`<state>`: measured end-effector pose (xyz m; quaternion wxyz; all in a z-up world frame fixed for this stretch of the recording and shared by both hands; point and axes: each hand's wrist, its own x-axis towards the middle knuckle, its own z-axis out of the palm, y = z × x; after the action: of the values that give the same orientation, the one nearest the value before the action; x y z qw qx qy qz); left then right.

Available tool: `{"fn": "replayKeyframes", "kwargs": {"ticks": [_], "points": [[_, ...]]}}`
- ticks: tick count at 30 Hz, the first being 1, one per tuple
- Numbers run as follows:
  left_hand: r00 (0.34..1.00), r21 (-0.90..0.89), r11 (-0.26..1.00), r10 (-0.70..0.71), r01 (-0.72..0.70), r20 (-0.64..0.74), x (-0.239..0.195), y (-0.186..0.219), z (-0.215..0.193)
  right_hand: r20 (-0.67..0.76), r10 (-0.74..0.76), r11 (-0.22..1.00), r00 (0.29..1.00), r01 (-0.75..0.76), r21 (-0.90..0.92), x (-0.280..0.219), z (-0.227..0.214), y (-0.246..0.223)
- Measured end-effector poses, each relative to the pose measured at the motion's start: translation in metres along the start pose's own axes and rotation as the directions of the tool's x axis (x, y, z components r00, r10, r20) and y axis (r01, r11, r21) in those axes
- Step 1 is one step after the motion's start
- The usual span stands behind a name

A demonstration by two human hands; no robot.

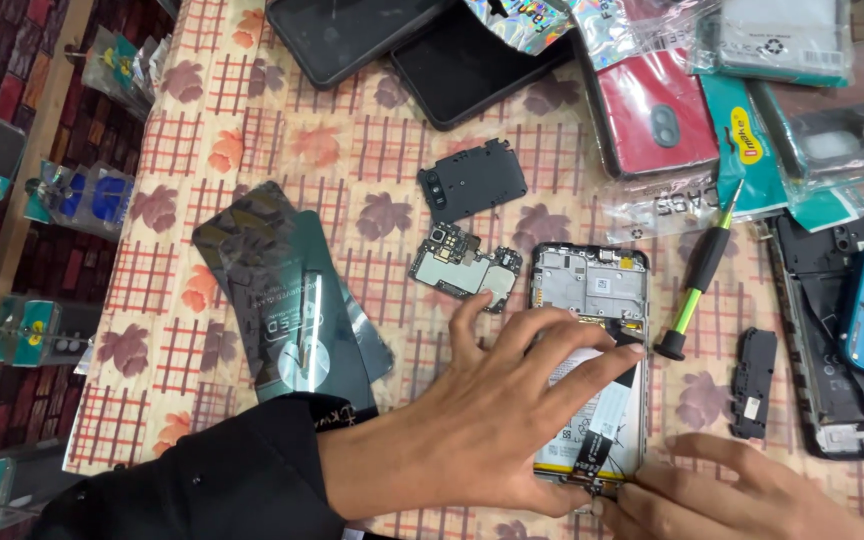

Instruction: The person disassembles a smartphone, removes the battery and internal components, cleans the interior with a brush, and reassembles the device by reconnecting cables and placing components back into the chassis.

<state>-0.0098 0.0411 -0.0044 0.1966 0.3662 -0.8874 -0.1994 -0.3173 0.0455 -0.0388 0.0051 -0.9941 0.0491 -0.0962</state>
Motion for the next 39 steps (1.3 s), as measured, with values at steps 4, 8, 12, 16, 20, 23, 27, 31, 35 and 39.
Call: {"fn": "replayKeyframes", "kwargs": {"ticks": [4,8,12,16,20,23,27,31,35,39], "points": [[1.0,-0.008,1.0,0.015,-0.015,-0.003,-0.001,0.0,0.004,-0.008,0.063,0.998,0.998,-0.062,0.025,-0.003,0.007,-0.004],[1.0,-0.069,0.998,0.013,-0.012,0.006,0.001,-0.006,0.004,-0.123,0.102,0.98,0.987,-0.078,0.183,0.008,-0.007,0.005],[1.0,-0.095,0.995,0.007,-0.008,-0.013,-0.001,-0.008,0.003,-0.261,0.211,0.957,0.942,-0.145,0.252,0.025,-0.023,0.015],[1.0,-0.082,0.997,0.01,-0.011,-0.013,-0.001,-0.007,0.003,-0.237,0.204,0.949,0.95,-0.133,0.287,0.035,-0.028,0.019],[0.999,-0.059,0.998,0.012,-0.015,-0.044,-0.001,-0.008,0.0,-0.239,0.195,0.96,0.951,-0.136,0.243,0.034,-0.034,0.02],[0.992,-0.011,0.999,0.038,-0.04,-0.121,-0.002,-0.009,-0.004,-0.219,0.213,0.97,0.952,-0.181,0.16,0.03,-0.041,0.02],[0.97,0.042,0.996,0.083,-0.076,-0.23,-0.003,-0.008,-0.011,-0.31,0.296,0.952,0.903,-0.256,0.165,0.027,-0.045,0.034],[0.985,0.02,0.998,0.07,-0.067,-0.157,0.001,-0.011,-0.012,-0.295,0.506,0.862,0.81,-0.478,0.167,0.025,-0.044,0.044],[0.986,0.053,0.997,0.07,-0.062,-0.151,-0.001,-0.011,-0.011,-0.294,0.55,0.834,0.782,-0.534,0.141,0.029,-0.037,0.046],[0.987,0.064,0.996,0.078,-0.069,-0.143,0.0,-0.012,-0.008,-0.253,0.551,0.835,0.795,-0.53,0.149,0.037,-0.037,0.047]]}}
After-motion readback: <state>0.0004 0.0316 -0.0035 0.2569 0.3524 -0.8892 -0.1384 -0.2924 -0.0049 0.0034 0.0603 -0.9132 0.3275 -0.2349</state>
